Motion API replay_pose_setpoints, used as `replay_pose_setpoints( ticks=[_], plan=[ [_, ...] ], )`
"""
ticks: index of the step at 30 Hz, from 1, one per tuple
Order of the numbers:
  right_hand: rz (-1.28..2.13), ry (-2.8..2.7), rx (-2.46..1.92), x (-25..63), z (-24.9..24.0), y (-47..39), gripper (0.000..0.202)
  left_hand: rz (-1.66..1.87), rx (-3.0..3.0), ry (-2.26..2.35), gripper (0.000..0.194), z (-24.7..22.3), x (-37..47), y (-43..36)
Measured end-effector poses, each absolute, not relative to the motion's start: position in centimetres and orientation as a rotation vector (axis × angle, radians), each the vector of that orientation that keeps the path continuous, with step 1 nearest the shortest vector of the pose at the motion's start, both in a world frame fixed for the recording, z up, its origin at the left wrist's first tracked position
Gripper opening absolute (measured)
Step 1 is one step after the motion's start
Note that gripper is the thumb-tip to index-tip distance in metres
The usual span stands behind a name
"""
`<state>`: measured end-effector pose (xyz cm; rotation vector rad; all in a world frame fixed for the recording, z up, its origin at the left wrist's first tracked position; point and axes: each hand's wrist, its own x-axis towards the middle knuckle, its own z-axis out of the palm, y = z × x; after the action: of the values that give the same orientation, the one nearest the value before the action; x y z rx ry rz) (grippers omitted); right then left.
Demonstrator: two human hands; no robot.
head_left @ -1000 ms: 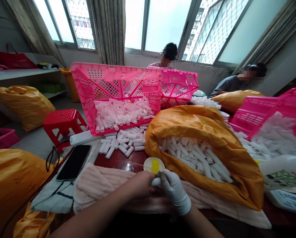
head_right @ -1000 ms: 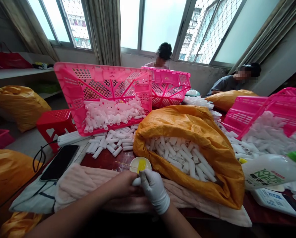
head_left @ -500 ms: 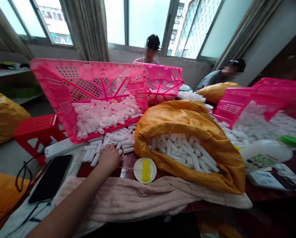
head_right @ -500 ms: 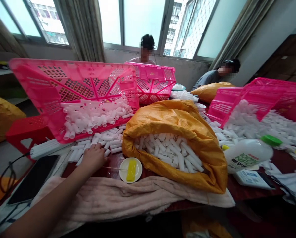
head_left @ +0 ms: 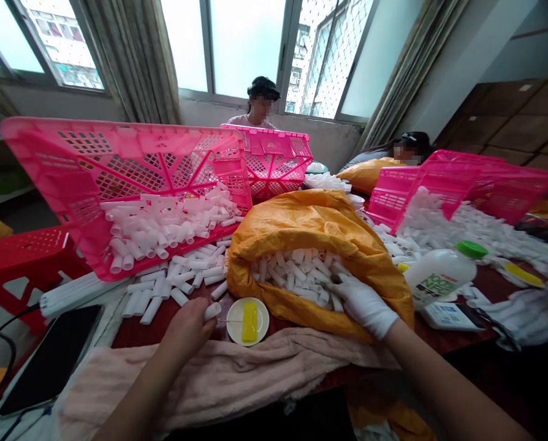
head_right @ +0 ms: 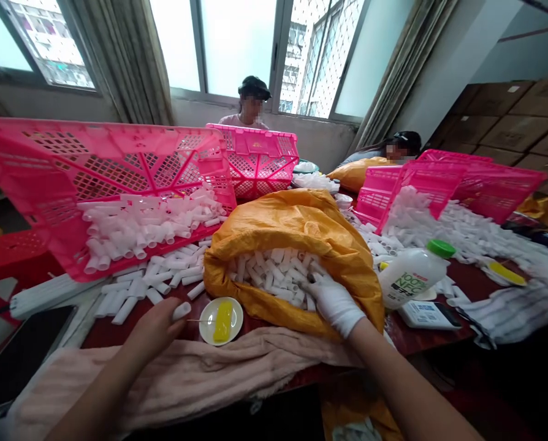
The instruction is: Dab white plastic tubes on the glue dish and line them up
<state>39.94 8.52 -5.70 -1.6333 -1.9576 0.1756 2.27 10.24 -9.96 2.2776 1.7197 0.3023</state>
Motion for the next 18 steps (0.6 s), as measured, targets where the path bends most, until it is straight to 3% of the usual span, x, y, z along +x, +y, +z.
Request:
replay_pose_setpoints(
  ticks=[3, 7, 11, 18],
  plan=[
    [0.160, -2.206, -1.607, 39.6, -4.9, 8.6, 0.030, 0.340, 2.382, 1.579, 0.015, -10.7, 2.5, 9.9],
    [0.348, -2.091, -1.500, 35.9, -4.8, 6.2, 0.033, 0.262, 2.362, 1.502, 0.006, -11.4, 3.0, 9.7],
    [0.681, -1.936, -1.348, 30.2, -7.9, 6.6, 0.032, 0.254, 2.352, 1.562, 0.006, -12.1, 3.4, 9.7],
    [0.609, -1.937, -1.303, 25.4, -12.4, 10.3, 0.029, 0.236, 2.348, 1.615, 0.007, -12.4, 3.7, 9.8]
  ],
)
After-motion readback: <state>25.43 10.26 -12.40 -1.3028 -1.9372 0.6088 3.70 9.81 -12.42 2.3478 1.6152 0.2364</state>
